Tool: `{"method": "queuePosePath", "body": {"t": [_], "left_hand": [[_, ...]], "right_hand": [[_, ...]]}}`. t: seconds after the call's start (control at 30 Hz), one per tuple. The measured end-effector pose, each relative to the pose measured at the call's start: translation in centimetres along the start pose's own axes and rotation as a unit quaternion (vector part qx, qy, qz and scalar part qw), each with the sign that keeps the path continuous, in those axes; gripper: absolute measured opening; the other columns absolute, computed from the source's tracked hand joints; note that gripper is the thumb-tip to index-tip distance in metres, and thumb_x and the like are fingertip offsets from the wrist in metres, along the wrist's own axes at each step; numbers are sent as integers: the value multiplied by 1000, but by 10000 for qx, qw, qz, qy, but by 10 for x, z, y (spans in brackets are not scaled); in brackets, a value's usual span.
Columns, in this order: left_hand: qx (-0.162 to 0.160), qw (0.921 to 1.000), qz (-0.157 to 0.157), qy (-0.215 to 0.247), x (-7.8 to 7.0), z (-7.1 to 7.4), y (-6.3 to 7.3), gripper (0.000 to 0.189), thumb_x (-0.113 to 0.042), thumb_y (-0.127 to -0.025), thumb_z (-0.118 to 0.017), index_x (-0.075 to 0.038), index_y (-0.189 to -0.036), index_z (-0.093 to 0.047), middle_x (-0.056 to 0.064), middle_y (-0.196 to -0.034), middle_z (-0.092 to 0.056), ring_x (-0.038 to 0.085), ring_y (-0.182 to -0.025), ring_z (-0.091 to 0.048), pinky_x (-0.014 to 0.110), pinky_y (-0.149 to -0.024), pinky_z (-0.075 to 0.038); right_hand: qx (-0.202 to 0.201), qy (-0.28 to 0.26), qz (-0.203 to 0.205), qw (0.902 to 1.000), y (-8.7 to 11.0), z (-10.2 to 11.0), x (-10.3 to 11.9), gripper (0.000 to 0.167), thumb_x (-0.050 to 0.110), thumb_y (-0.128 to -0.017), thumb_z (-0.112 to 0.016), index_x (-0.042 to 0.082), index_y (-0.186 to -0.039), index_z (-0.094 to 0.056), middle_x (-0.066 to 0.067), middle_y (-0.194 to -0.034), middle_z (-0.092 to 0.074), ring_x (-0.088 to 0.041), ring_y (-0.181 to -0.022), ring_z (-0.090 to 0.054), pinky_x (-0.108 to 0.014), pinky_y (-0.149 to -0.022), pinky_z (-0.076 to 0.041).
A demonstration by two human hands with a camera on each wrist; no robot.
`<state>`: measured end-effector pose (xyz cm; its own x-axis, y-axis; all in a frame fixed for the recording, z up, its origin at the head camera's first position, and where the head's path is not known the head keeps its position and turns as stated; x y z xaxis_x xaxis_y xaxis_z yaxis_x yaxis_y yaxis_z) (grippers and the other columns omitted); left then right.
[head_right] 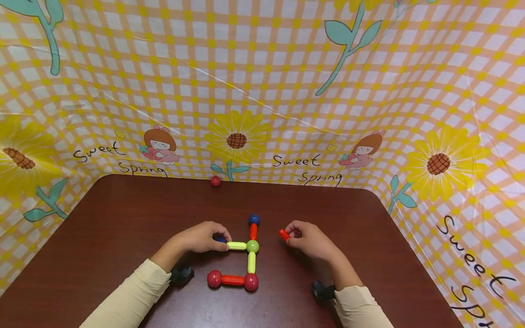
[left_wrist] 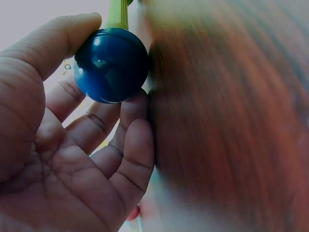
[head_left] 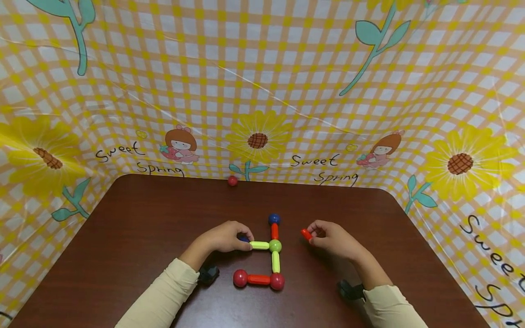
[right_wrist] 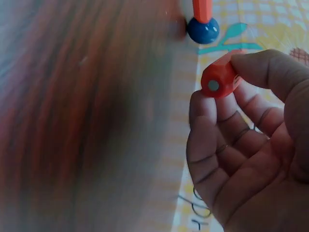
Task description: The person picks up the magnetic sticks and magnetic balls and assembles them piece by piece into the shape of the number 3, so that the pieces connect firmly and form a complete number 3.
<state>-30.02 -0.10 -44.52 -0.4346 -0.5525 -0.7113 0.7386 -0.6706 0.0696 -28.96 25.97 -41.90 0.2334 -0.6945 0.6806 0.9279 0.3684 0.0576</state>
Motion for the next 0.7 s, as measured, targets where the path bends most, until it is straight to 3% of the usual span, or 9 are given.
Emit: {"method": "queuePosePath", "body": {"t": [0.4,0.7], "left_hand": [[0,10000,83,-46,3,0,0,5,-21,-89,-74,-23,-93,-72,-11,-88,-63,12,-84,-53,31,-77,-45],[34,10000,-48,-81,2,-1,-1,5,-21,-89,-75,-21,-93,-72,-11,-88,-63,10,-83,-53,29,-77,-45]], "right_hand": [[263,-73,554,9981,-43,-18,31,14,9,-92,-66,9,-106,-66,-1,-93,-63,-19,-85,-56,-30,-72,-48],[18,-258,688,9973,-71,-23,46,16,11,-94,-66,11,-110,-67,-2,-97,-64,-20,-89,-58,-34,-76,-49]]}}
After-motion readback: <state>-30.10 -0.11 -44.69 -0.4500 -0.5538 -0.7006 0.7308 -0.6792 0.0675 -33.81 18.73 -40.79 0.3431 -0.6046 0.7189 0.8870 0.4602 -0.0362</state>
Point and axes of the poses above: each hand's wrist, its own y-axis away from the middle knuckle, its own z-axis out of the back of the hand, x = y × z, the point moved 8 cm from there along -y, towards the middle knuckle
